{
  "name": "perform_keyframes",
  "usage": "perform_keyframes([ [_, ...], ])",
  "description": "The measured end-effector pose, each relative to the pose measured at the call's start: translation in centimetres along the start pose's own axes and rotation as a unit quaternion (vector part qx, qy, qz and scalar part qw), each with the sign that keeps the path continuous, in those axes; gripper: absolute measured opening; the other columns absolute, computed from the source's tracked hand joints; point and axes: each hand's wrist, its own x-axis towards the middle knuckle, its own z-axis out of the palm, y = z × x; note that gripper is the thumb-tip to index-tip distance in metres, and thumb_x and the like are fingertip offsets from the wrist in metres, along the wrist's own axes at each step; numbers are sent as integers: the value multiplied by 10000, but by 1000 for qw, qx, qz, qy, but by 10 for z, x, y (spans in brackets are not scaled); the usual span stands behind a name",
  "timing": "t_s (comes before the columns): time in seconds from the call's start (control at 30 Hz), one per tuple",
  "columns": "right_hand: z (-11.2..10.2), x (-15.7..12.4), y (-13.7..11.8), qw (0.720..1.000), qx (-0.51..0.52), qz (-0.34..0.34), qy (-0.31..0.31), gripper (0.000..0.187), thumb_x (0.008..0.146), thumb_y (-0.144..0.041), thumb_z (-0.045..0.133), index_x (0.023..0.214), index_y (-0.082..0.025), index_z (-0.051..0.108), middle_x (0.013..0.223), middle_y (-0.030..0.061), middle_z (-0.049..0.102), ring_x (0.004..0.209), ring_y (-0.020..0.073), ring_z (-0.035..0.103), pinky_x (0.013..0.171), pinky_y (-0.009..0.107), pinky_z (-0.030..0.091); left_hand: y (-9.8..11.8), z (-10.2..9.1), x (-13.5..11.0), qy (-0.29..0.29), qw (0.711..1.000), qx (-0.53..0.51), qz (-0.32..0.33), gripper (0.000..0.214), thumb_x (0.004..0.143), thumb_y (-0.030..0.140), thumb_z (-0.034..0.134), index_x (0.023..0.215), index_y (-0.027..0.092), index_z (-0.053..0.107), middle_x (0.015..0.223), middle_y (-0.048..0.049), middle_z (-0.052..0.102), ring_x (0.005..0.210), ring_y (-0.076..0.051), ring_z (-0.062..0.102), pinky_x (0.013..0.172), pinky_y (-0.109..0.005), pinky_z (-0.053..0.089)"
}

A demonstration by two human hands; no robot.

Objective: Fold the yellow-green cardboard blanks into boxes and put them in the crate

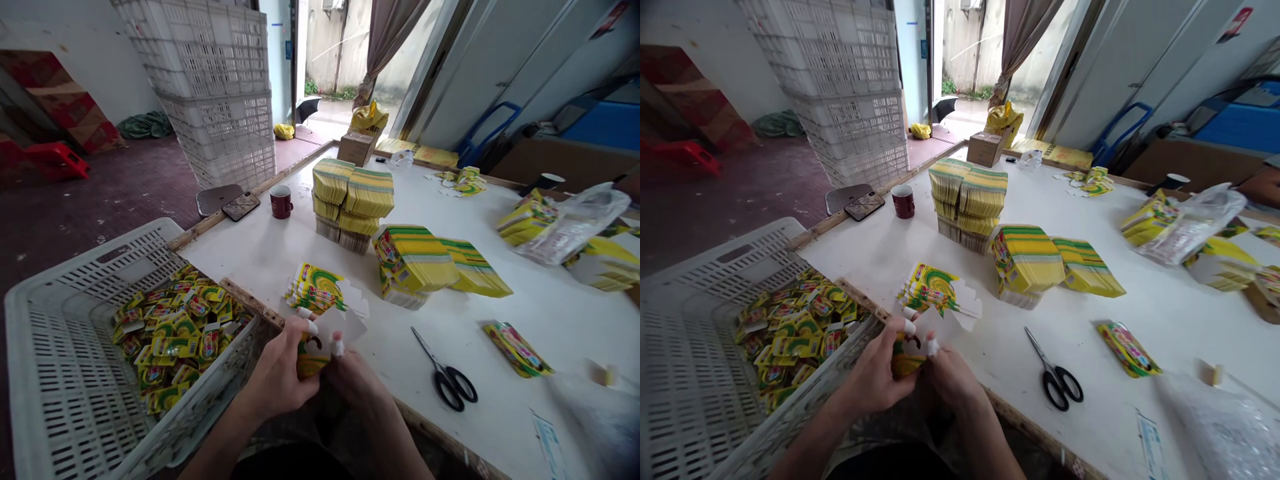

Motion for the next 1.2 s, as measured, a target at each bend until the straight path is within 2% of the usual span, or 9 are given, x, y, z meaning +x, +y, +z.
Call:
perform_keyframes([
  [0.07, -4, 0, 1, 1000, 18, 2, -12, 584, 758, -717, 526, 1051, -233, 671, 893, 95, 705, 911, 291, 643, 732, 430, 531, 0, -1, 1, 10, 1000, 5, -8, 551, 651, 126, 632, 1140, 260, 415, 1026, -64, 619, 910, -255, 637, 760, -342, 495],
  [0.17, -5, -2, 3, 999, 30, -4, -12, 527, 750, -640, 612, 1038, -204, 683, 894, 97, 704, 921, 293, 643, 772, 427, 521, 0, -2, 2, 16, 999, 39, 2, 577, 650, 120, 622, 1162, 258, 393, 1068, -83, 618, 967, -276, 632, 785, -358, 495],
  [0.3, -3, -4, 3, 1000, -18, -10, 19, 482, 762, -602, 633, 1006, -190, 682, 875, 85, 701, 919, 271, 636, 808, 401, 505, -1, 0, 2, 22, 995, 95, 8, 617, 662, 131, 623, 1202, 244, 347, 1082, -98, 607, 990, -280, 626, 792, -362, 504],
  [0.43, -8, -3, 1, 978, -162, -79, 105, 433, 768, -579, 636, 947, -185, 649, 881, 70, 681, 852, 236, 611, 766, 354, 495, -4, 2, 1, 62, 984, 161, 38, 570, 685, 120, 607, 1192, 240, 375, 1069, -94, 601, 974, -276, 619, 804, -375, 505],
  [0.53, -14, -3, 0, 953, -225, -85, 184, 356, 734, -480, 692, 869, -161, 610, 761, 44, 644, 684, 193, 569, 613, 295, 470, -7, 5, 2, 84, 971, 210, 78, 536, 667, 64, 585, 1147, 245, 430, 1078, -87, 604, 1002, -281, 603, 858, -405, 487],
  [0.7, -11, -5, 6, 991, -46, -56, 114, 212, 737, -365, 656, 848, -200, 583, 664, -23, 544, 554, 122, 468, 525, 232, 411, -11, 8, 2, 150, 967, 189, 80, 513, 660, 75, 624, 1119, 252, 478, 1088, -86, 601, 1021, -287, 594, 863, -415, 478],
  [0.83, -4, -4, 16, 992, 67, -37, 103, 250, 681, -351, 713, 849, -224, 578, 688, -26, 516, 559, 115, 448, 550, 225, 416, -12, 8, 2, 169, 975, 135, 45, 534, 660, 161, 691, 1140, 243, 472, 1086, -97, 595, 996, -287, 594, 841, -403, 479],
  [1.03, -13, -6, 15, 996, 69, -30, 39, 297, 728, -449, 732, 793, -202, 579, 673, -18, 541, 598, 117, 475, 607, 228, 419, -10, 5, 0, 170, 983, 36, -61, 606, 634, 219, 724, 1184, 214, 471, 1083, -123, 623, 977, -297, 615, 837, -414, 479],
  [1.2, -23, -8, 0, 998, 1, -59, 32, 305, 734, -453, 739, 859, -206, 614, 737, -12, 597, 660, 131, 545, 693, 264, 454, -14, 3, 1, 135, 989, 37, -48, 581, 643, 176, 700, 1181, 230, 486, 1066, -101, 637, 969, -291, 626, 826, -398, 484],
])
